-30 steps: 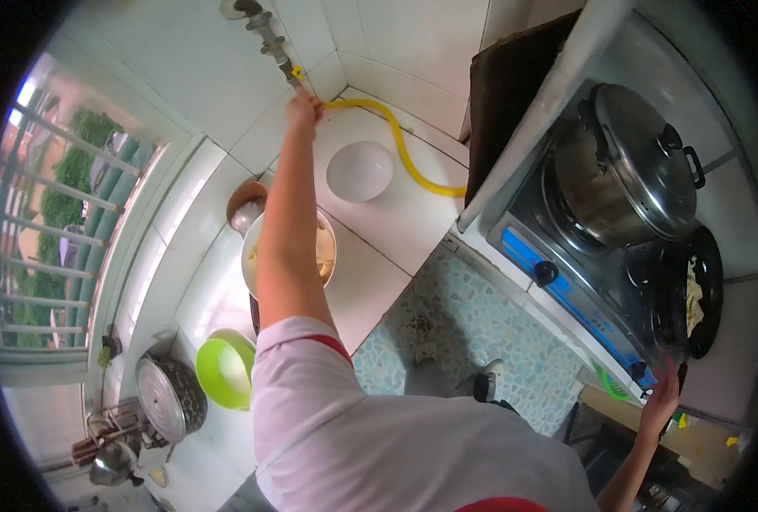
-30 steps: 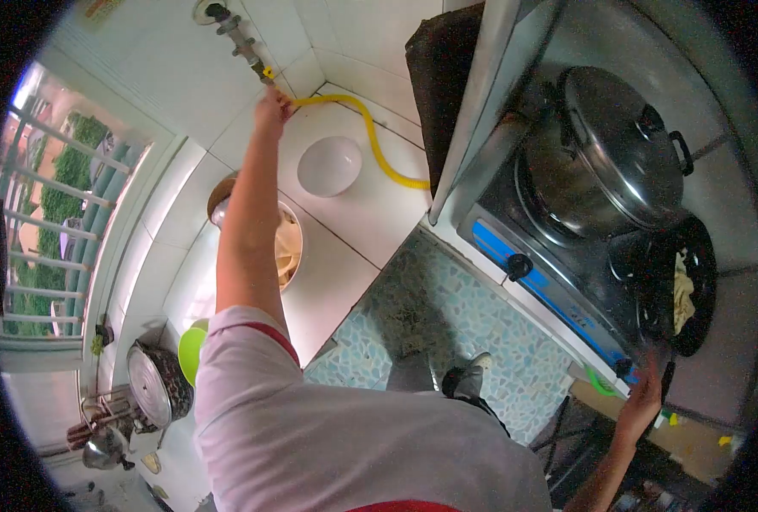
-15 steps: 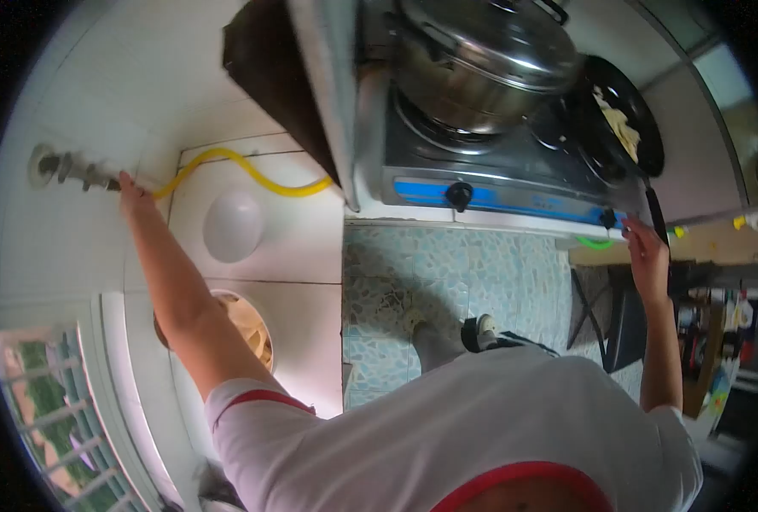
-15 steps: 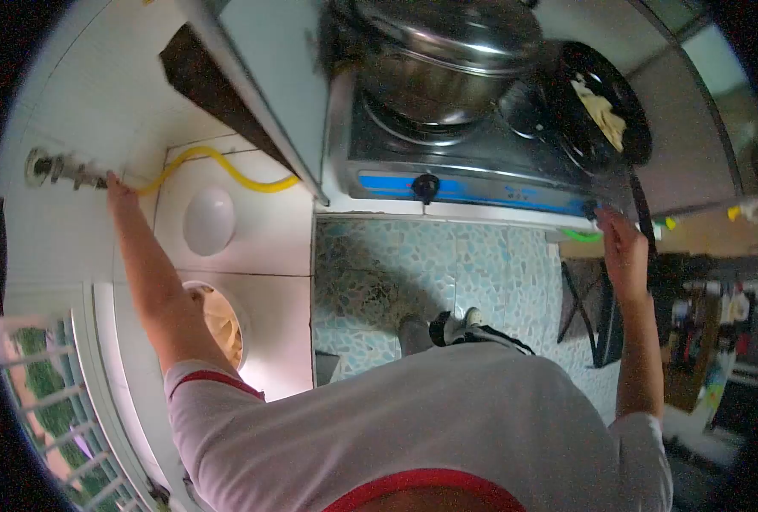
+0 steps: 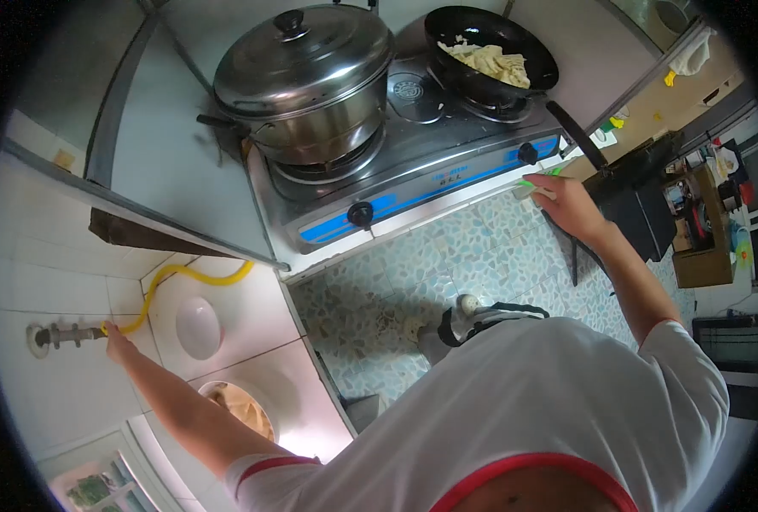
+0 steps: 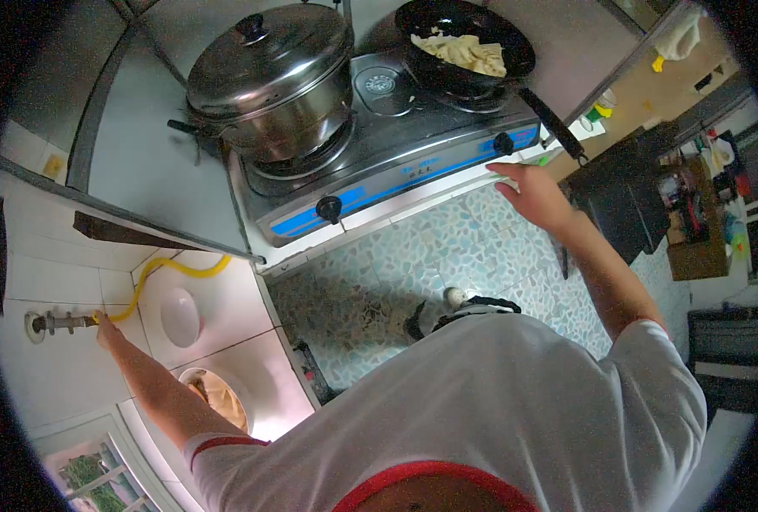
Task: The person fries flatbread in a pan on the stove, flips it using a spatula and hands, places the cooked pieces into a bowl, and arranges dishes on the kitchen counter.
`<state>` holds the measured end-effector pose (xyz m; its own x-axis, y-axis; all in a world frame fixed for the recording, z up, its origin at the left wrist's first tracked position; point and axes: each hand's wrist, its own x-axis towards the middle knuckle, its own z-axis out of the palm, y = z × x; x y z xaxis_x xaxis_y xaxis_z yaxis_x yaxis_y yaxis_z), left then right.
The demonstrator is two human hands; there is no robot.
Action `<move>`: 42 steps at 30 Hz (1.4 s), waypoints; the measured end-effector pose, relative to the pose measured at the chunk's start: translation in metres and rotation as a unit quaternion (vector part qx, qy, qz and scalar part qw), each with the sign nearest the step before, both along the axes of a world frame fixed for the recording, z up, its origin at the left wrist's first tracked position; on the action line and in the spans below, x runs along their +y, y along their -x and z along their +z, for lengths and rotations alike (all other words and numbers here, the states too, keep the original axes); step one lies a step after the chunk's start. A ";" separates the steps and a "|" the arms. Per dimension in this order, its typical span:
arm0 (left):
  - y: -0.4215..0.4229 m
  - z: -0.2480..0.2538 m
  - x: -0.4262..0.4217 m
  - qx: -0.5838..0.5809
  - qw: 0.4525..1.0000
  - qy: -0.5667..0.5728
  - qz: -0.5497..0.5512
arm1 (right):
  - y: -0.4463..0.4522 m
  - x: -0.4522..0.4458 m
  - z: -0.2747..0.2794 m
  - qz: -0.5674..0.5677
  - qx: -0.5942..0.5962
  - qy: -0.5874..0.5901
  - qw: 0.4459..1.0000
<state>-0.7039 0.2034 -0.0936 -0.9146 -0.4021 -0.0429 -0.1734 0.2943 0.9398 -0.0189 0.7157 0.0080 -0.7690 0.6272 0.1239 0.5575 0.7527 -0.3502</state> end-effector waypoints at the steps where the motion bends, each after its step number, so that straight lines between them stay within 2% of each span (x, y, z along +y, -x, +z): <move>1: -0.014 0.005 -0.003 0.003 1.000 0.024 -0.009 | -0.003 0.005 -0.006 0.005 0.016 0.002 1.000; 4: -0.008 -0.007 -0.068 0.020 0.995 0.063 -0.070 | -0.012 0.018 -0.020 -0.004 0.034 0.076 0.996; 7: -0.103 0.045 -0.094 0.096 0.982 0.164 0.013 | -0.017 0.029 -0.023 -0.006 0.059 0.143 0.988; 8: -0.131 0.062 -0.101 0.126 0.982 0.137 0.016 | -0.016 0.032 -0.025 0.006 0.066 0.163 0.984; 9: -0.167 0.077 -0.115 0.149 0.981 0.118 0.035 | -0.012 0.032 -0.023 0.045 0.097 0.135 0.985; 11: -0.270 0.104 -0.177 0.180 0.968 0.131 0.113 | -0.003 0.037 -0.038 0.099 0.044 0.089 0.990; 12: -0.335 0.123 -0.191 0.182 0.957 0.166 0.153 | 0.002 0.035 -0.049 0.099 0.039 0.170 0.980; 15: -0.487 0.160 -0.191 0.169 0.921 0.260 0.234 | 0.004 0.027 -0.098 0.194 0.111 0.244 0.944; 17: -0.575 0.164 -0.170 0.148 0.922 0.251 0.254 | -0.004 0.020 -0.118 0.237 0.086 0.338 0.907; 18: -0.611 0.158 -0.175 0.194 0.947 0.133 0.217 | -0.004 0.012 -0.132 0.234 0.088 0.378 0.892; 21: -0.743 0.139 -0.178 0.134 0.939 0.093 0.304 | -0.012 -0.008 -0.172 0.319 0.111 0.431 0.837; 24: -0.854 0.113 -0.211 0.091 0.909 0.044 0.405 | -0.017 -0.071 -0.125 0.392 0.018 0.317 0.863; 26: -0.911 0.104 -0.220 0.089 0.873 0.032 0.479 | -0.012 -0.089 -0.126 0.439 0.005 0.294 0.849; 29: -0.961 0.084 -0.255 0.086 0.843 -0.024 0.531 | -0.010 -0.130 -0.124 0.486 0.045 0.308 0.817; 32: -0.965 0.063 -0.280 0.101 0.846 -0.075 0.518 | -0.017 -0.161 -0.106 0.439 0.029 0.321 0.839; 33: -0.962 0.059 -0.296 0.119 0.850 -0.094 0.504 | -0.014 -0.166 -0.119 0.457 0.046 0.337 0.822; 36: -0.948 0.044 -0.370 0.224 0.823 -0.164 0.495 | -0.022 -0.191 -0.139 0.395 0.001 0.366 0.843; 39: -0.941 0.021 -0.488 0.306 0.821 -0.196 0.441 | -0.024 -0.210 -0.163 0.391 -0.034 0.162 0.905; 41: -0.924 0.029 -0.536 0.353 0.745 -0.233 0.517 | -0.034 -0.252 -0.136 0.341 -0.072 0.192 0.917; 42: -0.924 0.024 -0.566 0.343 0.740 -0.236 0.528 | -0.039 -0.267 -0.125 0.314 -0.092 0.203 0.923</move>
<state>0.2199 -0.3628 -0.0694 0.0270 -0.9965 -0.0788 0.4932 -0.0553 0.8682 0.0201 0.4485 -0.1171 -0.9812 0.0166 -0.1921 0.1340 0.7751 -0.6174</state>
